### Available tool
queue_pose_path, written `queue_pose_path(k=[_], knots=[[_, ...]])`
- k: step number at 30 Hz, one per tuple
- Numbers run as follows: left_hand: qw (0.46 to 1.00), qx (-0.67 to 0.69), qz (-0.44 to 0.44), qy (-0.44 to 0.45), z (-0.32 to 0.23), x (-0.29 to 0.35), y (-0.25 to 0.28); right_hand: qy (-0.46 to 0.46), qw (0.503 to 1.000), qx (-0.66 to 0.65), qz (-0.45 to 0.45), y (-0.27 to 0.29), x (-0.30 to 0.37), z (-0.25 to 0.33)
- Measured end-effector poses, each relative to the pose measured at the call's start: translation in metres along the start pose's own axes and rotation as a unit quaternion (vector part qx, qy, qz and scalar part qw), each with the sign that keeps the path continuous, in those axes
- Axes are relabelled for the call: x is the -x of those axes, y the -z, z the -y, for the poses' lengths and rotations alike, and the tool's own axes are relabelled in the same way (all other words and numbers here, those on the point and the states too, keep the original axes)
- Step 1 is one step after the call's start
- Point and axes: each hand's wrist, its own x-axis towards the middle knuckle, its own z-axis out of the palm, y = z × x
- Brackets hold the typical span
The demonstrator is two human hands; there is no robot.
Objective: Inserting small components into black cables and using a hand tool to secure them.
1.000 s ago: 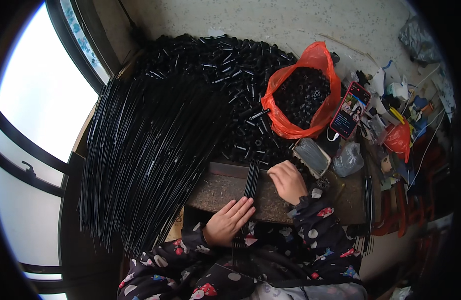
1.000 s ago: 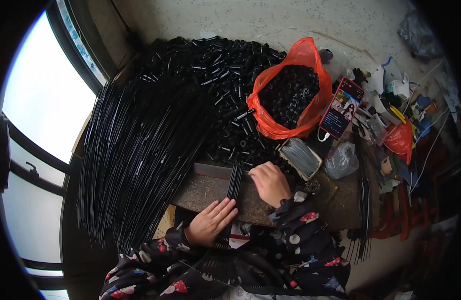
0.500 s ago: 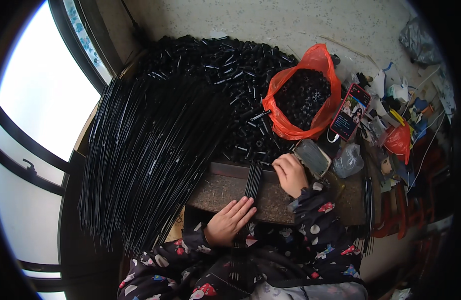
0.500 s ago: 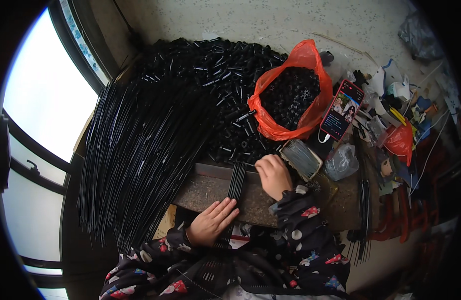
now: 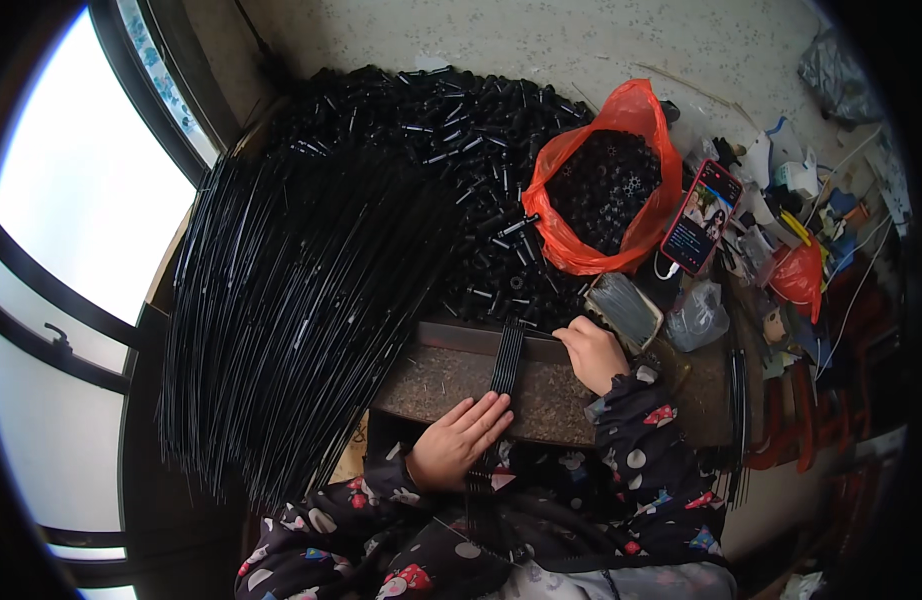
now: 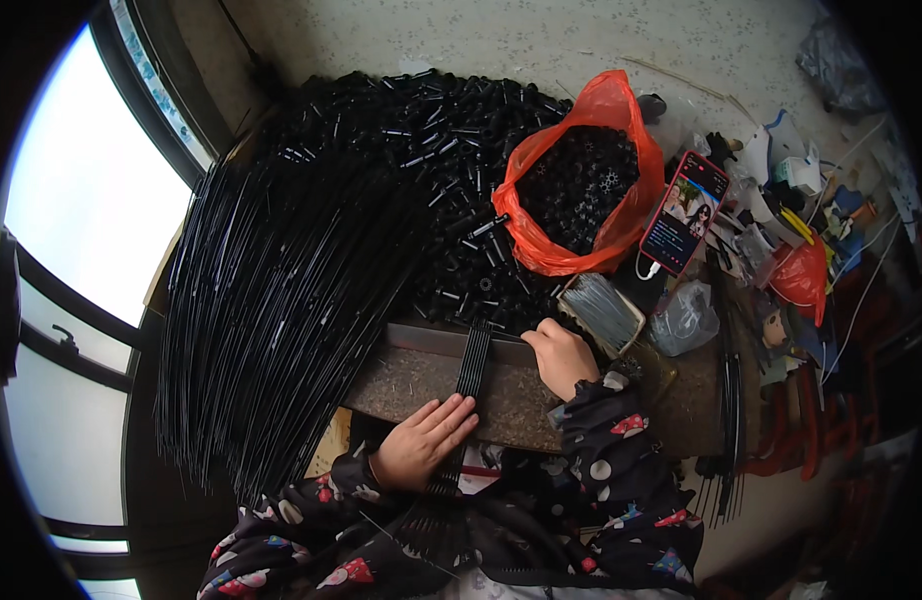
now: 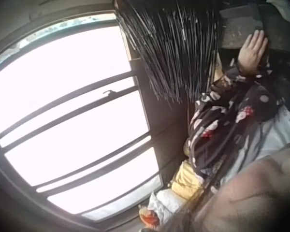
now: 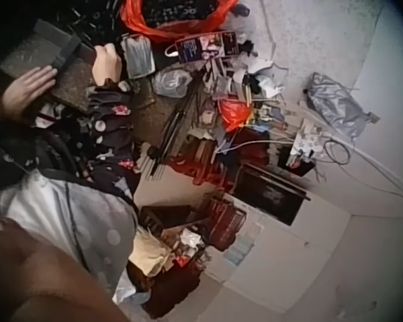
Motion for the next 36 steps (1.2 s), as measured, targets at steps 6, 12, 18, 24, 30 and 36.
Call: queue_pose_path(k=[6, 12, 18, 24, 30, 36], knots=[[1.000, -0.013, 0.001, 0.002, 0.000, -0.001, 0.000, 0.037, 0.999, 0.013, 0.008, -0.011, -0.009, 0.007], [1.000, -0.020, -0.008, -0.004, -0.001, 0.001, 0.000, 0.022, 1.000, -0.005, 0.000, -0.014, -0.009, 0.011], [1.000, 0.016, -0.026, -0.003, -0.002, 0.000, 0.002, -0.005, 0.999, -0.030, -0.014, -0.014, -0.009, 0.009], [1.000, 0.003, -0.026, -0.003, -0.002, 0.001, 0.001, 0.011, 0.999, -0.035, 0.004, -0.015, -0.012, 0.013], [0.999, 0.020, -0.041, -0.003, -0.001, 0.000, 0.002, -0.005, 1.000, -0.010, 0.001, -0.017, -0.018, 0.014], [0.998, 0.023, -0.051, -0.003, -0.001, 0.001, 0.001, -0.027, 0.999, -0.037, 0.012, -0.020, -0.018, 0.013]])
